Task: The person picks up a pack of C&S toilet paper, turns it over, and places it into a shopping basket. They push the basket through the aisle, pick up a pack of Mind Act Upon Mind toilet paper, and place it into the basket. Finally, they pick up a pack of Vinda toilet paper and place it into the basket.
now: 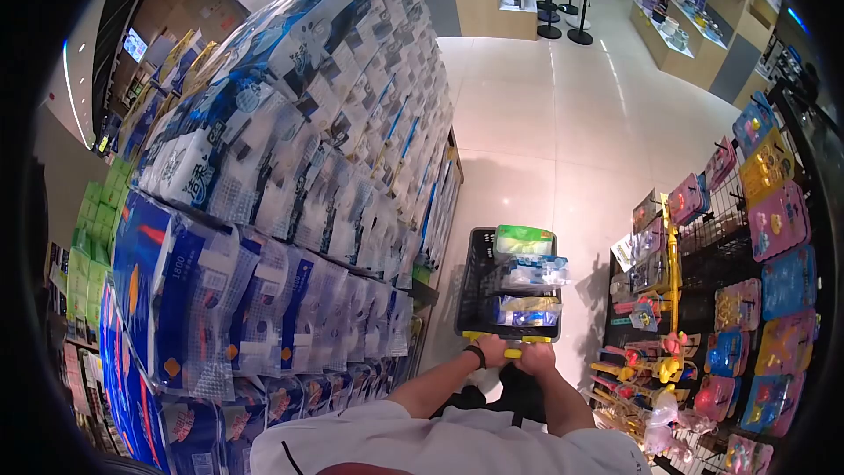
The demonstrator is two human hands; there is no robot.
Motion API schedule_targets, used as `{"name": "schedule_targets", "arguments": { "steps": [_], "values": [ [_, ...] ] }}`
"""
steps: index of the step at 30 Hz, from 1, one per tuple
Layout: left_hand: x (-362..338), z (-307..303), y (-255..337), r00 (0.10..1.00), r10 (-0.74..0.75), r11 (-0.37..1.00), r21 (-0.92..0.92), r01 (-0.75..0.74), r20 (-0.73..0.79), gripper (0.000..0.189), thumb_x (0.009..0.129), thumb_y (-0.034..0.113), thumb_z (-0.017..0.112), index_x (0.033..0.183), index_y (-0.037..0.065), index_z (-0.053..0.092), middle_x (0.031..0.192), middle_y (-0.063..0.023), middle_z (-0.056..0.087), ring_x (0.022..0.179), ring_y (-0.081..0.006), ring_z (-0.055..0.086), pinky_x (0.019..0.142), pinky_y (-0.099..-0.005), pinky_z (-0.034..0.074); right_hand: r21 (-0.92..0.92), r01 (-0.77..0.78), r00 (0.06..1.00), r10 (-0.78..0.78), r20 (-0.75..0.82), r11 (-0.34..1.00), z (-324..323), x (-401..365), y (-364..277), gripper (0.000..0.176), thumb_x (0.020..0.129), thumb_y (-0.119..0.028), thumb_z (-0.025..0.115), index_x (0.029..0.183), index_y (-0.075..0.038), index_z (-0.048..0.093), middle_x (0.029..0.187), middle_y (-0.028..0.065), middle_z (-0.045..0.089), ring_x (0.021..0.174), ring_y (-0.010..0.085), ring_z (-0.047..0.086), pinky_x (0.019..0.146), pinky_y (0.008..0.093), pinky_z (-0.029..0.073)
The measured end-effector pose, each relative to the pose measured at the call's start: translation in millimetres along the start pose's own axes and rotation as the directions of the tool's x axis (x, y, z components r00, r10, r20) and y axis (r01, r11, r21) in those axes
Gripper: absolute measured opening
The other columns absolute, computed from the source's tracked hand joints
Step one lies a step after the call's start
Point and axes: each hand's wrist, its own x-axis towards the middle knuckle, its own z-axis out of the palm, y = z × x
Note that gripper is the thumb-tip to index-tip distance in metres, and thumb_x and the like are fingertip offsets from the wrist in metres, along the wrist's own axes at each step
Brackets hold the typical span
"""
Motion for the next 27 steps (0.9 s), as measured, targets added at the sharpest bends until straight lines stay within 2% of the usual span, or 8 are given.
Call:
{"name": "schedule_targets", "arguments": {
  "steps": [2, 4, 7, 14, 17, 21, 27],
  "values": [
    [20, 2, -14, 0.999, 0.028, 1.0, 0.005, -0.028, -0.047, 0.029, 0.08, 0.034, 0.065, 0.091, 0.011, 0.079, 0.09, -0.0208, 0.075, 0.085, -0.0387, 0.074, 0.08, -0.0527, 0.06, 0.003, 0.006, 0.999, -0.006, 0.048, 1.0, -8, 20, 6, 0.028, 0.074, -0.042, 0.073, 0.074, -0.013, 0.074, 0.067, 0.0118, 0.069, 0.064, 0.033, 0.07, 0.063, 0.0479, 0.056],
    [33, -13, -19, 0.999, -0.041, 0.999, 0.009, 0.041, 0.002, 0.03, 0.081, 0.031, 0.063, 0.095, 0.009, 0.078, 0.095, -0.0223, 0.075, 0.091, -0.0393, 0.074, 0.084, -0.0518, 0.059, -0.007, -0.015, 0.992, 0.016, 0.127, 1.0, -14, 40, 11, 0.029, 0.073, -0.042, 0.073, 0.075, -0.013, 0.073, 0.067, 0.012, 0.069, 0.064, 0.0327, 0.071, 0.062, 0.0479, 0.056],
    [47, -37, -21, 0.994, -0.112, 0.993, 0.034, 0.111, 0.002, 0.031, 0.08, 0.031, 0.065, 0.096, 0.008, 0.078, 0.096, -0.0236, 0.075, 0.093, -0.0392, 0.074, 0.087, -0.0508, 0.058, -0.044, 0.012, 0.994, -0.007, 0.107, 0.999, -20, 65, 21, 0.031, 0.075, -0.044, 0.072, 0.079, -0.013, 0.075, 0.067, 0.0122, 0.07, 0.062, 0.0325, 0.07, 0.059, 0.0474, 0.055],
    [90, -59, -43, 0.991, -0.131, 0.989, 0.075, 0.13, 0.017, 0.03, 0.078, 0.032, 0.067, 0.095, 0.012, 0.08, 0.096, -0.02, 0.076, 0.093, -0.0378, 0.074, 0.087, -0.0498, 0.059, 0.039, 0.08, 0.991, -0.084, 0.103, 0.996, -37, 114, 43, 0.028, 0.077, -0.041, 0.071, 0.079, -0.013, 0.075, 0.069, 0.0135, 0.07, 0.064, 0.0321, 0.071, 0.06, 0.0475, 0.055],
    [98, -87, -37, 0.984, -0.18, 0.98, 0.094, 0.178, 0.015, 0.029, 0.077, 0.031, 0.067, 0.095, 0.012, 0.08, 0.095, -0.0189, 0.076, 0.093, -0.0372, 0.074, 0.086, -0.0493, 0.059, 0.057, 0.075, 0.991, -0.081, 0.103, 0.996, -35, 134, 56, 0.029, 0.075, -0.04, 0.073, 0.076, -0.011, 0.073, 0.067, 0.0146, 0.069, 0.061, 0.0337, 0.069, 0.059, 0.0491, 0.054],
    [118, -95, -53, 0.987, -0.159, 0.983, 0.088, 0.159, -0.01, 0.028, 0.078, 0.032, 0.066, 0.093, 0.013, 0.08, 0.093, -0.0178, 0.076, 0.093, -0.0367, 0.074, 0.086, -0.0486, 0.059, 0.107, 0.075, 0.992, -0.085, 0.092, 0.991, -34, 159, 68, 0.027, 0.074, -0.038, 0.073, 0.076, -0.011, 0.072, 0.066, 0.015, 0.068, 0.061, 0.035, 0.069, 0.058, 0.0496, 0.054],
    [140, -118, -59, 0.972, -0.232, 0.971, 0.055, 0.234, -0.041, 0.025, 0.08, 0.032, 0.066, 0.092, 0.014, 0.08, 0.093, -0.0191, 0.075, 0.092, -0.0371, 0.074, 0.086, -0.0487, 0.059, 0.11, 0.086, 0.989, -0.099, 0.113, 0.99, -44, 194, 82, 0.024, 0.075, -0.034, 0.073, 0.078, -0.011, 0.072, 0.066, 0.015, 0.068, 0.062, 0.034, 0.07, 0.059, 0.0483, 0.054]
  ]
}}
